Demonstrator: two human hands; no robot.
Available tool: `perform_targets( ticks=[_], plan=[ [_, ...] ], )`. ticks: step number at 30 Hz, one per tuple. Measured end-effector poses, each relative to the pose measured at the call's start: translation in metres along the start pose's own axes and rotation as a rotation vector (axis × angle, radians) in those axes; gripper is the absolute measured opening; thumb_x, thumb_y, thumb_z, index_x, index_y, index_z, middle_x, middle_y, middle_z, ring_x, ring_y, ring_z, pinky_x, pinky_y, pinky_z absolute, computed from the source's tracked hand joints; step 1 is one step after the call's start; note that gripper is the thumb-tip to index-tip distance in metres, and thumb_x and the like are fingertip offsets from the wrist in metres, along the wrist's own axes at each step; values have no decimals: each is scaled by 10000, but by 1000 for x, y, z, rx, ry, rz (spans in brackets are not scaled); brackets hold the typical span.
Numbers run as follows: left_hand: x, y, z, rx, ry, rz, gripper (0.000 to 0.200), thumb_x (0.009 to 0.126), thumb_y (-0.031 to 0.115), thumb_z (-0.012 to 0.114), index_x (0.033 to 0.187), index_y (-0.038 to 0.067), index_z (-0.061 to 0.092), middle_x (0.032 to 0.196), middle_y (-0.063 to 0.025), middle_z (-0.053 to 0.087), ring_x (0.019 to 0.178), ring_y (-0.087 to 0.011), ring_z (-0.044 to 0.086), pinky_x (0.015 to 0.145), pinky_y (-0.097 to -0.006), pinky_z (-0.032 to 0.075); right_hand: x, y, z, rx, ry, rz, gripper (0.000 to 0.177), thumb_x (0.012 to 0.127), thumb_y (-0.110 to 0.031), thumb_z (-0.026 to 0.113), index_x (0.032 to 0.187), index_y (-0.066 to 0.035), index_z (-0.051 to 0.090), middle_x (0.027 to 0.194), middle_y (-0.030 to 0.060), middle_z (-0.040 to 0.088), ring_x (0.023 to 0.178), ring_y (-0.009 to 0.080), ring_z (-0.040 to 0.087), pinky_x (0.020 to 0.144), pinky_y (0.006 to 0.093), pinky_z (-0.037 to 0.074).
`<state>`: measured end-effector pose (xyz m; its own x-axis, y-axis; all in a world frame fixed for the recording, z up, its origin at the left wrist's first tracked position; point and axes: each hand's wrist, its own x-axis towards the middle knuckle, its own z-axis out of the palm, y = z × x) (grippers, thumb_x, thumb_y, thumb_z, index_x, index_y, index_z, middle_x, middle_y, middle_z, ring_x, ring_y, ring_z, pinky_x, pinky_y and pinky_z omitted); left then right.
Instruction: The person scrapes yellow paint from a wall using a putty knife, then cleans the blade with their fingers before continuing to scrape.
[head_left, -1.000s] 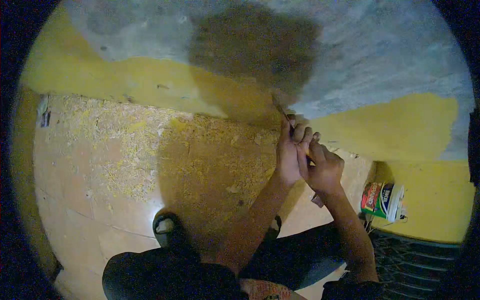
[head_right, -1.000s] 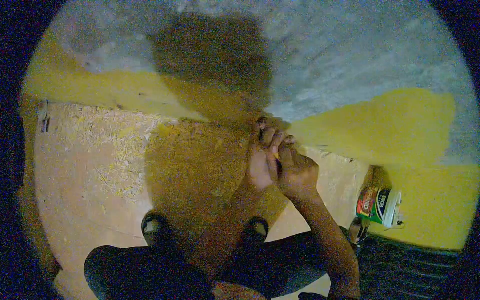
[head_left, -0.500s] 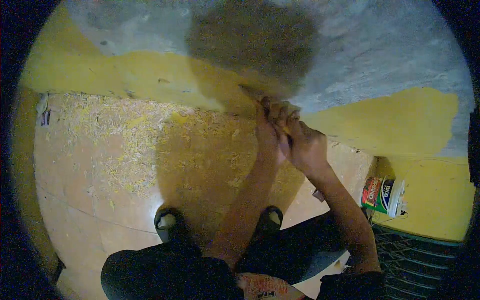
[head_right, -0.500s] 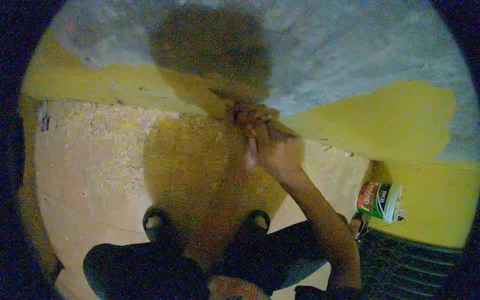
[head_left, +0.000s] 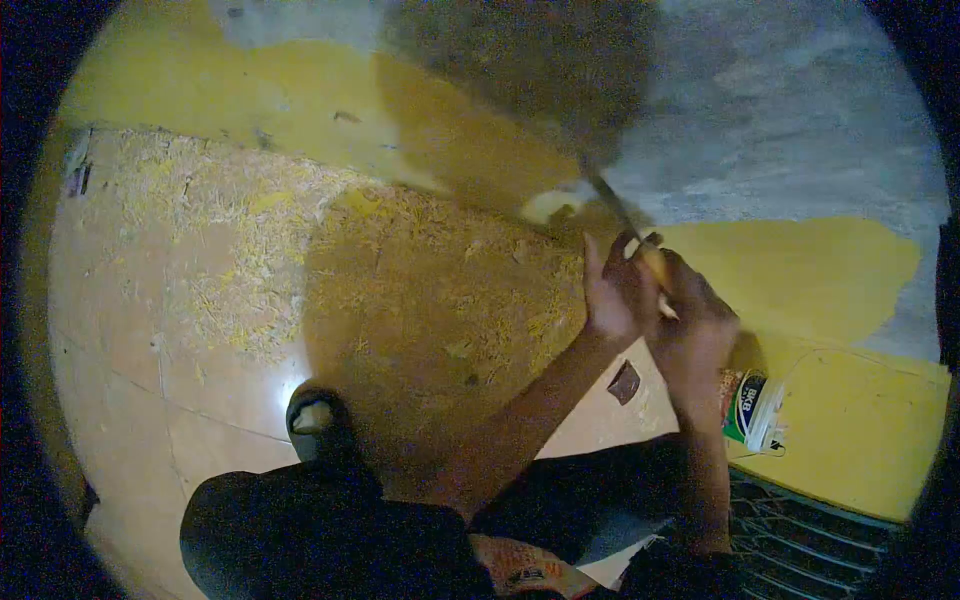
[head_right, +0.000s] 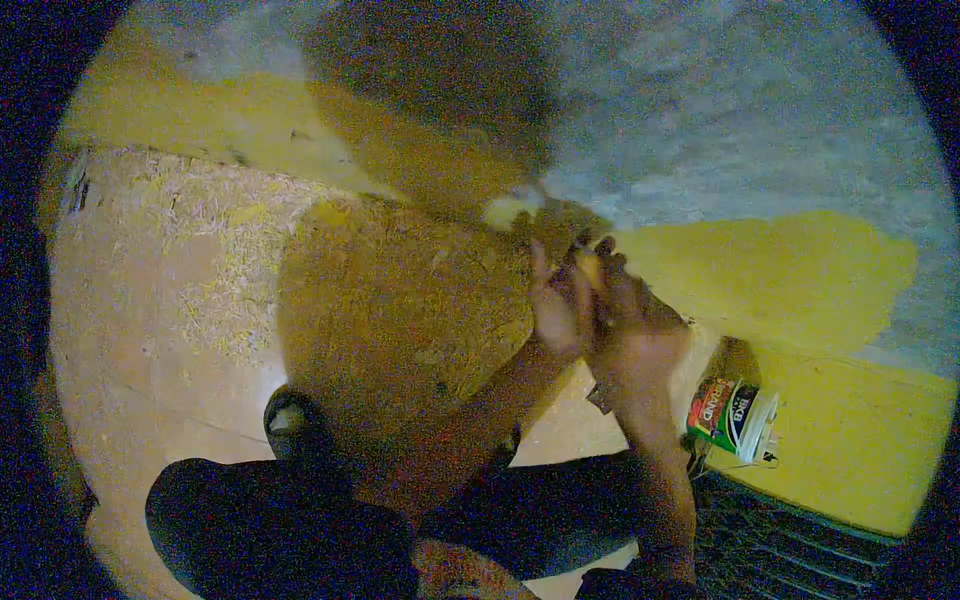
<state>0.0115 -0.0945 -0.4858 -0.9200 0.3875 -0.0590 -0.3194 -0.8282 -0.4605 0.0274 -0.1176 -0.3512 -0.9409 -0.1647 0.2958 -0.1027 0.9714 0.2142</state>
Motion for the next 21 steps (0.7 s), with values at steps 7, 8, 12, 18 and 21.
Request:
perform_targets(
  ticks=[7,8,12,18,21],
  plan=[
    [-13,33,-42,-288,24,-62,507,840,564,407,1022,116,559,1040,-122,583,961,-271,535,868,-441,404,18,-32,-28,-132,-65,75,141,739,-194,675,815,-88,620,638,90,601,511,238,584,462,323,451],
    [-19,35,-36,-206,131,-55,489,836,559,424,995,118,563,1023,-120,590,945,-270,542,853,-438,412,22,-24,-14,-36,-2,15,117,752,-206,655,799,-105,623,639,99,602,521,249,588,466,332,460],
    [-17,32,-16,-293,160,-27,439,826,551,458,924,136,563,941,-100,608,846,-259,559,740,-372,432,21,-34,-7,-129,-128,-34,103,773,-233,615,779,-131,631,641,108,606,557,287,597,482,367,471],
    [-19,22,-14,-114,57,-5,431,846,531,427,962,134,548,930,-76,596,833,-227,547,770,-405,433,26,-30,13,-332,-263,33,61,712,-183,633,747,-134,637,648,111,612,546,293,598,489,387,481],
    [-7,16,-31,-90,-215,60,387,860,498,422,974,145,535,911,-58,580,810,-204,542,763,-367,431,23,-40,27,-438,-368,-94,66,694,-139,637,756,-117,641,666,119,616,553,283,604,496,379,481]
  ],
)
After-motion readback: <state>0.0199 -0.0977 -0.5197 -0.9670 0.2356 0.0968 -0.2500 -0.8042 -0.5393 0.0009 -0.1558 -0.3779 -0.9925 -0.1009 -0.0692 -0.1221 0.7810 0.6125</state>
